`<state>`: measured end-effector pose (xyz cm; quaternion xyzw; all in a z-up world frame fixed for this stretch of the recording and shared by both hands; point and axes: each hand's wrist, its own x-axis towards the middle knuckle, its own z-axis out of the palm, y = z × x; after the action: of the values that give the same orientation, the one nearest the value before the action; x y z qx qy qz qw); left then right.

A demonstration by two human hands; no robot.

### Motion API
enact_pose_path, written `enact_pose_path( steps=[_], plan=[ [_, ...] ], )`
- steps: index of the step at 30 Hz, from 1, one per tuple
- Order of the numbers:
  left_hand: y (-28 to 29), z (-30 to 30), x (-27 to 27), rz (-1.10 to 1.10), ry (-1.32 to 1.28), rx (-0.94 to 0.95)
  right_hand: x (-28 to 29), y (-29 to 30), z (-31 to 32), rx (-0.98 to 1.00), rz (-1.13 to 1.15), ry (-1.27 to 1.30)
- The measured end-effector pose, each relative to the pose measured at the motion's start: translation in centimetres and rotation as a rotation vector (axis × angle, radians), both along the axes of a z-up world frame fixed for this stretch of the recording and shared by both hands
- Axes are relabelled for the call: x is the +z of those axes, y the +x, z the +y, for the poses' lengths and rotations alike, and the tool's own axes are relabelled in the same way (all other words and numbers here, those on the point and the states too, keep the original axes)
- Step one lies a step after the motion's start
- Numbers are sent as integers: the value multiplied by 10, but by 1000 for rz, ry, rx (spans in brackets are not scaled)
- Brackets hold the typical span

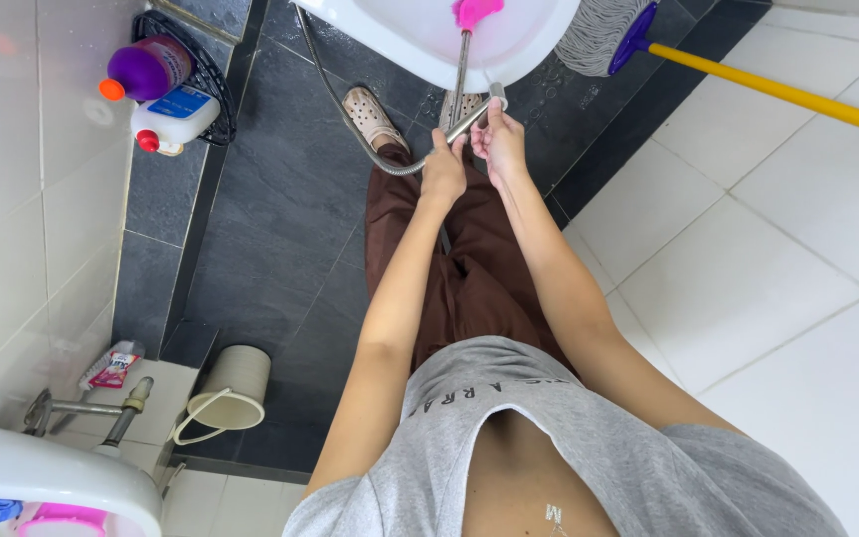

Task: The person cleans a toilet bowl using a pink toilet brush and a handheld bidet sprayer. They scrub the interior of the bowl, rinse the brush, and then pour a cleaning liquid from a white bottle into the water. Finally, they use the sprayer to rinse the toilet seat and the surrounding floor area.

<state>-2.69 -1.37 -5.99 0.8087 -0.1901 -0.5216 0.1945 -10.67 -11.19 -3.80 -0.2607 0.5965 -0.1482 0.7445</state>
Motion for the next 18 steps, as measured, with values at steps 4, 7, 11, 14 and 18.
enact_pose_path(
  steps=[4,7,11,14,18],
  plan=[
    [-10,-4,2,19,44,35,-4,-4,-3,-41,49,49],
    [-15,-3,2,51,73,60,0,-5,-2,-13,26,26],
    [-14,-3,5,67,66,96,16,-2,-3,112,-12,-69],
    [-12,-3,8,51,53,96,26,4,-6,247,20,-143],
    [-14,1,2,29,53,63,30,7,-6,114,66,-76]
  ],
)
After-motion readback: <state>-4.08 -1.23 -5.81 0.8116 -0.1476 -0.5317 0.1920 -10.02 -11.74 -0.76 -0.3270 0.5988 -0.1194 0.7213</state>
